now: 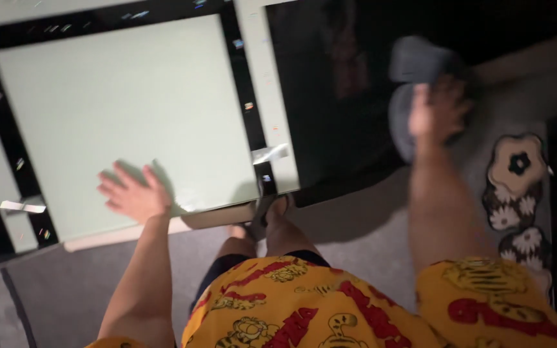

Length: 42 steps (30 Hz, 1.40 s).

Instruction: The person wipes a dining table, a water pitcher, and chairs with a damp cloth after rinsing it in the sink.

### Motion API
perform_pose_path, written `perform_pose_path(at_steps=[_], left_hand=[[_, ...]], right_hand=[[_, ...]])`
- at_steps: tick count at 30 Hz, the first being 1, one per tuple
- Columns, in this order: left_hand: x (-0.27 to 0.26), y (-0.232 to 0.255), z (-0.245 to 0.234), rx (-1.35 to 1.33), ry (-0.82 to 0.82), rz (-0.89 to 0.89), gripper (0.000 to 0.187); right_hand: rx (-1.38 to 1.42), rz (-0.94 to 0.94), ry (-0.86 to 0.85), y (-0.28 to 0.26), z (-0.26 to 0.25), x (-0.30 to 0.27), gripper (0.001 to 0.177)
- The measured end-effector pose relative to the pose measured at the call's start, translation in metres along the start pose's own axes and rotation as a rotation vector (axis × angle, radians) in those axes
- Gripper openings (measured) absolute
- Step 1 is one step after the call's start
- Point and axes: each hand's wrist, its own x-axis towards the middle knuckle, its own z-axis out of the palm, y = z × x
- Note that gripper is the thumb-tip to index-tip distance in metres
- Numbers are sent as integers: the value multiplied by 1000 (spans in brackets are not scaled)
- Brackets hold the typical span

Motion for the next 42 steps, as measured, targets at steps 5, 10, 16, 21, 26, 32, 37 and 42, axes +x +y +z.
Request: perform_pose_path(at_steps=[5,10,16,21,26,32,37,42], left_hand=[[-1,-3,1,-29,16,26,78],[1,-4,10,-71,59,65,77],[0,-9,14,-179,143,117,84],[-1,-17,20,-369,259,190,85],[1,-27,27,-351,246,259,81],[7,-22,28,-254,211,297,79],[6,-19,35,-176,197,293,81],[0,36,53,-82,171,216,86]], right_hand=[[78,22,55,-38,39,17,78],[104,-230,48,-191,65,-94,81],[-74,-851,-173,-311,120,-288,76],[-137,-1521,-144,-256,161,-362,66],[-172,-1326,-103,-132,80,-296,66],[-278,-705,343,43,70,-83,76],[113,140,41,-16,43,-9,90],[-4,-416,74,-154,100,-10,99]])
